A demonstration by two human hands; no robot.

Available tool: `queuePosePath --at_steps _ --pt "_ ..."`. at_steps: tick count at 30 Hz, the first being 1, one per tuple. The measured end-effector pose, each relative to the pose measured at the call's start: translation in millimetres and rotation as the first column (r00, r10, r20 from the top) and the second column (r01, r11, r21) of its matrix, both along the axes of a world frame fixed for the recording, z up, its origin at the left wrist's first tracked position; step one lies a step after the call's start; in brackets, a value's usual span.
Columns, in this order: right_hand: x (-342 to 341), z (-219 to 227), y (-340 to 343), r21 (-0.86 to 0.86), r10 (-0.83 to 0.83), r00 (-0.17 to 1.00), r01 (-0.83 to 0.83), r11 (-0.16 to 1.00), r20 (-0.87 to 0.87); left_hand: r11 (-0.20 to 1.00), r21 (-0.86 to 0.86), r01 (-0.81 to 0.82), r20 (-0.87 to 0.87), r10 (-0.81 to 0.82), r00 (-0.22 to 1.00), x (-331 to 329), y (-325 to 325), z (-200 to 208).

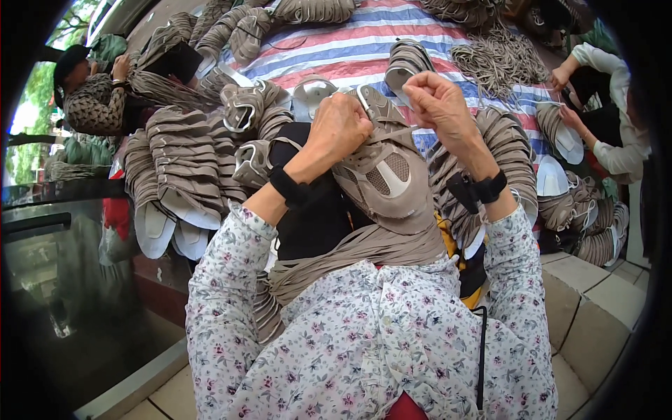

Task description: The person stitches and laces shoe uppers by hand with a needle, assembling shoe components.

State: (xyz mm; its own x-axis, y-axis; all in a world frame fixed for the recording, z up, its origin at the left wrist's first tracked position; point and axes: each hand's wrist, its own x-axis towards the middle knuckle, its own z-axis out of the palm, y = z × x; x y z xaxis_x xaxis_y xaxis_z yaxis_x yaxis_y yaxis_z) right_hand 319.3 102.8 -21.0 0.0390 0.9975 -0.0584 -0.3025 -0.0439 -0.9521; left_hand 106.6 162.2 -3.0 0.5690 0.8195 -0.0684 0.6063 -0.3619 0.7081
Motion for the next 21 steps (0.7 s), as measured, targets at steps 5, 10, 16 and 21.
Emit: queuePosePath --at_steps 5,10,16,21 --pt "6.2 10.7 12.6 0.02 -0.003 0.999 0.003 1.0 0.035 0.874 0.481 0.074 -0.122 -0.017 0.992 1.8 -7.8 -4.5" --pt "21.9 17.9 29.5 0.068 -0.021 0.999 0.019 0.998 0.031 0.771 0.631 0.09 -0.225 0.071 0.972 -32.2 6.5 15.7" --pt "38.8 8.5 37.7 0.028 -0.06 0.997 0.059 0.998 0.04 0.728 0.672 -0.133 -0.311 0.441 0.842 -216.4 60.1 3.2" --pt "18.9 23.9 14.9 0.192 -0.11 0.792 -0.009 0.981 0.601 0.672 0.719 -0.178 -0.359 0.579 0.733 -338.5 20.0 10.3"
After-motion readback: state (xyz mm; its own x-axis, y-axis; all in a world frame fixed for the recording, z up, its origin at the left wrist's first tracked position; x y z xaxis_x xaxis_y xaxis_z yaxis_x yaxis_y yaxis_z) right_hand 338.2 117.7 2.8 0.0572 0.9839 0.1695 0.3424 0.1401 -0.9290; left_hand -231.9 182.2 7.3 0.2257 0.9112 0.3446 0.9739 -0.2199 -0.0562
